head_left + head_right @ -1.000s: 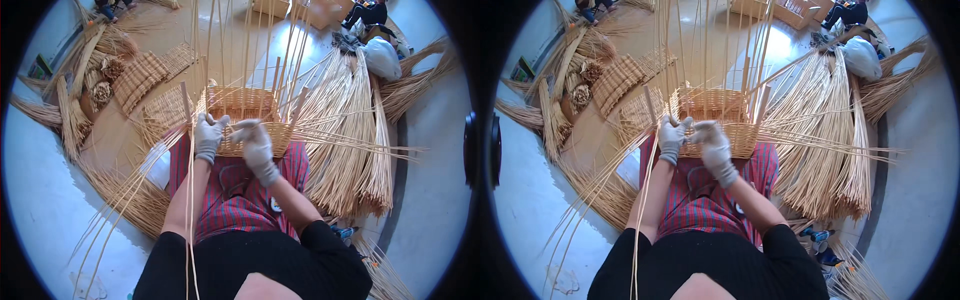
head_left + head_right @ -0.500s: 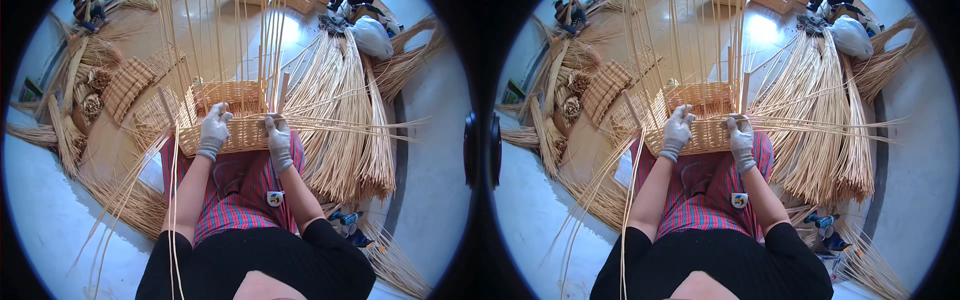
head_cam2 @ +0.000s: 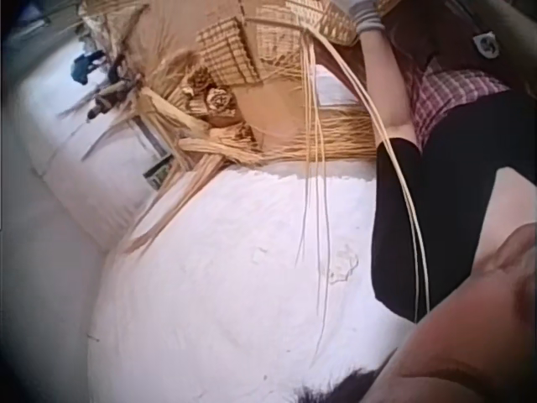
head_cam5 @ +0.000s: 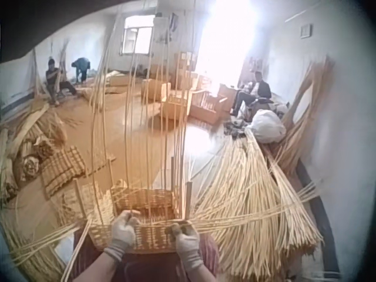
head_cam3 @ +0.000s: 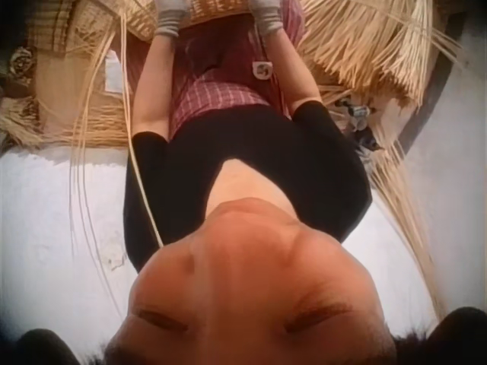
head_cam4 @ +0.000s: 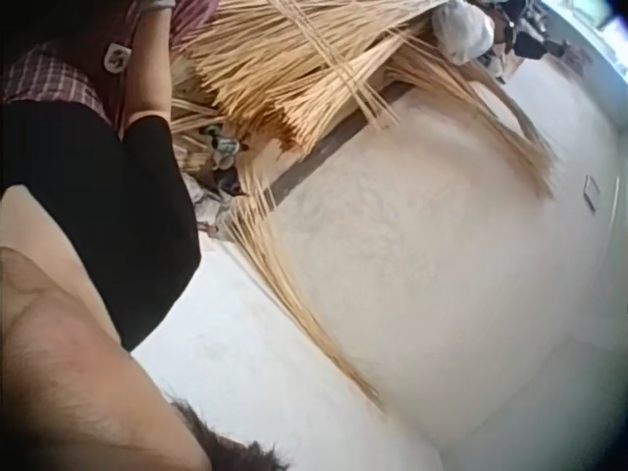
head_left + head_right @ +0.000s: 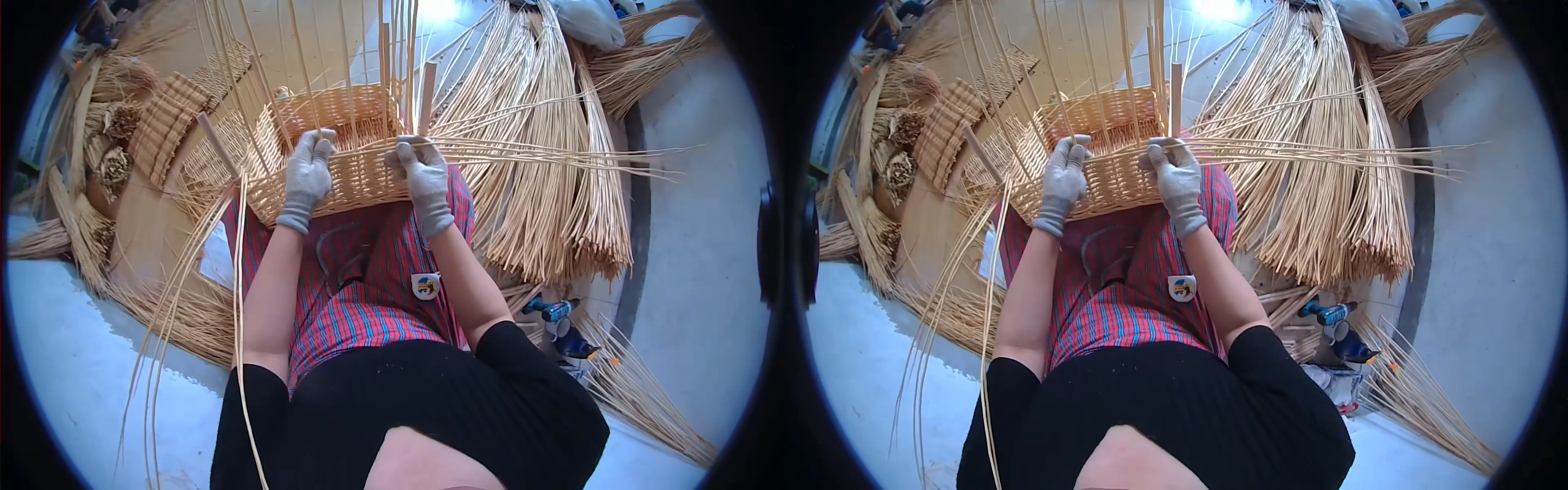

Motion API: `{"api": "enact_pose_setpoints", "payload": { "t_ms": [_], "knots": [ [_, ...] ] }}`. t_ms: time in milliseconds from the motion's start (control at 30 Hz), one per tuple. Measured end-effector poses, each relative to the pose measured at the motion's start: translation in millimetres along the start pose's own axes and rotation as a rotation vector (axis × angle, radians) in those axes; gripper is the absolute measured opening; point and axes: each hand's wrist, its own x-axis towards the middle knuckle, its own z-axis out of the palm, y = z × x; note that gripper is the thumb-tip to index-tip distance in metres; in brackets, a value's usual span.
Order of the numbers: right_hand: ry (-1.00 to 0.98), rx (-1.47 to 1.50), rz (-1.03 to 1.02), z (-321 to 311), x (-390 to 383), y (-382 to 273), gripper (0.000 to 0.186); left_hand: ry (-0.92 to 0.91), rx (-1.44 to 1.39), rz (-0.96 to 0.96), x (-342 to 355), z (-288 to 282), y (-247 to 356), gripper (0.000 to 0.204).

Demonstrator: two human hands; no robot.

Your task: The recorder is weaving a basket by hand using long strips of wicker or reed material in a workshop environment.

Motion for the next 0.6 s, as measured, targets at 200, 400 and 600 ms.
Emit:
{"api": "enact_pose_setpoints", "payload": {
  "t_ms": [200, 400, 600],
  "knots": [
    [-0.064, -0.636, -0.824, 84.5, 39.2, -55.8, 0.042, 0.024, -0.05, -0.008, -2.7, 7.9, 6.4, 0.015],
    [-0.189, 0.124, -0.657, 70.9, 47.4, -67.7, 0.065, 0.122, 0.235, 0.078, -2.4, 1.2, 31.4, 0.035],
    [-0.171, -0.152, -0.389, -5.7, -4.3, -36.2, 0.036, 0.143, 0.608, -0.056, 18.5, 18.2, 63.8, 0.074]
  ]
}}
